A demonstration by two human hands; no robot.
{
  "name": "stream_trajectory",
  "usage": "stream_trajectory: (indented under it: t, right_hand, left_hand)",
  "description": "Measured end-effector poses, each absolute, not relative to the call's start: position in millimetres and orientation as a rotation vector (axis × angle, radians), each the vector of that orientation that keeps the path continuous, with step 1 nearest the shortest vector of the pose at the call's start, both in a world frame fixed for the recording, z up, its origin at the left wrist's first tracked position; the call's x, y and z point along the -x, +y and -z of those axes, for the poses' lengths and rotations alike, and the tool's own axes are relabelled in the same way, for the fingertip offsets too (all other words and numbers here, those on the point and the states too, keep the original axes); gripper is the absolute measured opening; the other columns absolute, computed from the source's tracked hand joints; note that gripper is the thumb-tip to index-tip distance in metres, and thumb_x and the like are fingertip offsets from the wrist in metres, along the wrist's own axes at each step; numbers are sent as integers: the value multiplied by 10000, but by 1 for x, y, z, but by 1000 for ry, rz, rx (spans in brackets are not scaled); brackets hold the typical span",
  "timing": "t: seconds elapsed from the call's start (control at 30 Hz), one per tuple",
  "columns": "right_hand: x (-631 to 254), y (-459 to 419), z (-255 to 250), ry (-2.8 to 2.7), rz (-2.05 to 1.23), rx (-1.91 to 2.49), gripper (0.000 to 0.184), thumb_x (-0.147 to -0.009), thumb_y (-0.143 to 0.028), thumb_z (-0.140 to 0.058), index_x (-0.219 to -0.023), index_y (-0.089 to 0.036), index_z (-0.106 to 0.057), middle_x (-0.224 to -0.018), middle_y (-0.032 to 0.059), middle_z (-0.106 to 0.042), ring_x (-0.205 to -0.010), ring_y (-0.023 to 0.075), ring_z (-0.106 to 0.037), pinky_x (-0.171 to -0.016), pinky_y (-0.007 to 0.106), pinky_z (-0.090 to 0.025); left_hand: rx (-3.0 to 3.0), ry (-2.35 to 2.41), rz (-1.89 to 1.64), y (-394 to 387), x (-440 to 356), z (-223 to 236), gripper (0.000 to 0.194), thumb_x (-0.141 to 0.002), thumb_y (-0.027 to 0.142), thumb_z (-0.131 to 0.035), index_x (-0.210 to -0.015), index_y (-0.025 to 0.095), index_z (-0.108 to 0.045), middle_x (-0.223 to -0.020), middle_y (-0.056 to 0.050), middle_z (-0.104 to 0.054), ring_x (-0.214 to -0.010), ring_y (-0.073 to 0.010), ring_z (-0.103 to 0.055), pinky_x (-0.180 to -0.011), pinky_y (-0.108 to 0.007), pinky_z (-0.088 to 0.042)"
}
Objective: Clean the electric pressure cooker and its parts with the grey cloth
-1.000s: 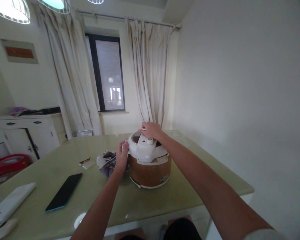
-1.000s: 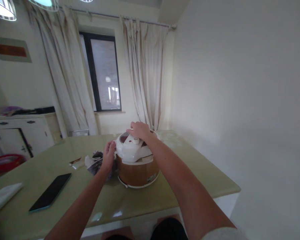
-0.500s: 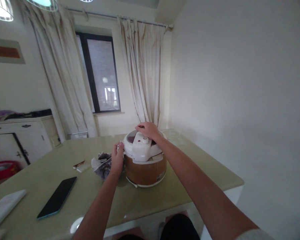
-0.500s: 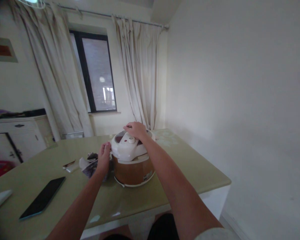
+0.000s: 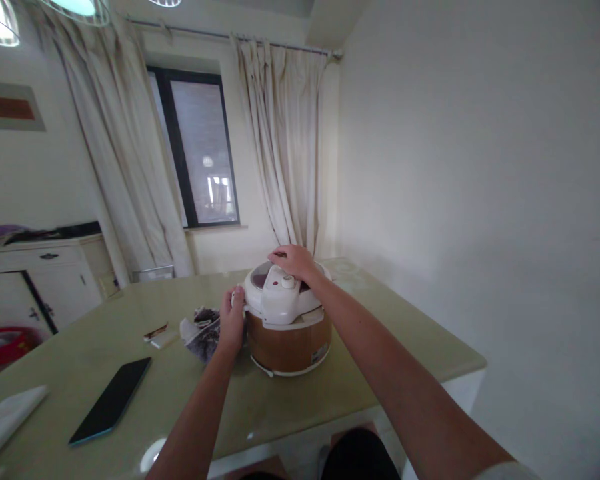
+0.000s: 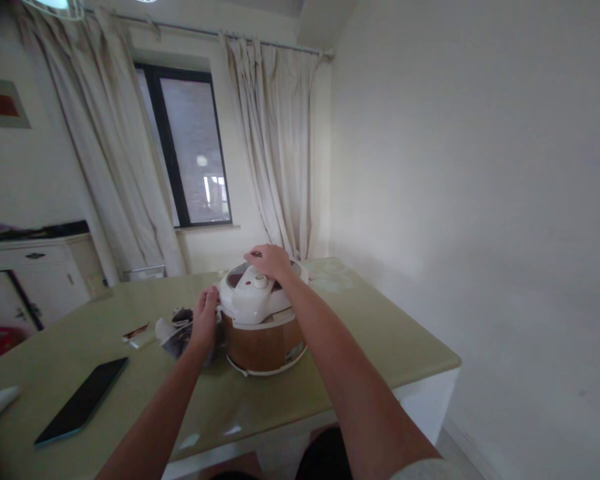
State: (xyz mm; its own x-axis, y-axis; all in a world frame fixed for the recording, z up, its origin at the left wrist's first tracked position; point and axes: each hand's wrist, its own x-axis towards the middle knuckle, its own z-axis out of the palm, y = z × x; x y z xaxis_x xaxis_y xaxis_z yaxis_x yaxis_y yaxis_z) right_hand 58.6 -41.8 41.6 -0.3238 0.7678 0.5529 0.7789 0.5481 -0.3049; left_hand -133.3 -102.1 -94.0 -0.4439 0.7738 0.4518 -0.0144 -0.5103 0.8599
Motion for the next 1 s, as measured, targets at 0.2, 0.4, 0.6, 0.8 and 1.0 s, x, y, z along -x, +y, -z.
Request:
stream_trajectory:
  t: [0.2,0.4,0.6,0.8,1.0]
  right_hand:
    - [-59,-43,-42,-2120,25,1241,376,-999,-579,-576,-1156,-334,-815,-1186,9,-809,-1131,235,-722,-909,308,-521]
    - [-59,-41,-41,-2117,39,1233,387,-997,-589,-576,-1146,-325,-817,-1170,14,-814,-1111,240,-732,-885,313,-525]
    - [-59,-39,-40,-2119,41,1237,395,-998,-608,-570,-1139,-334,-817,-1168,9,-813,-1105,238,-731,-890,317,-531]
    - [-59,-36,-42,-2128,8,1218,456,-855,-691,-732,-1097,-315,-821,-1144,24,-816,-1093,257,-735,-910,335,-537]
    - [-64,-27,-44,-2205,-19,1076,293,-852,-504,-786,-1047,-291,-839,-1074,12,-825,-1015,213,-743,-863,284,-516]
  left_hand:
    - [-1208,1118,-1998,-104,132,94,562,-804,764,-679,-937,219,-644,-850,10,-626,-804,-168,-568,-750,-276,-465]
    - [-1213,1118,-2008,-107,131,91,532,-818,733,-683,-942,217,-658,-861,13,-624,-807,-165,-557,-759,-275,-459]
    - [-1191,1127,-1999,-108,131,89,561,-787,751,-703,-951,216,-664,-865,3,-638,-819,-175,-569,-759,-282,-471]
    - [-1176,1094,-1993,-108,130,89,546,-780,728,-728,-963,216,-670,-883,0,-652,-819,-172,-575,-745,-273,-488]
    - [-1254,1105,-1988,-106,135,95,575,-822,741,-679,-1075,225,-681,-1007,-36,-713,-913,-200,-653,-828,-305,-528]
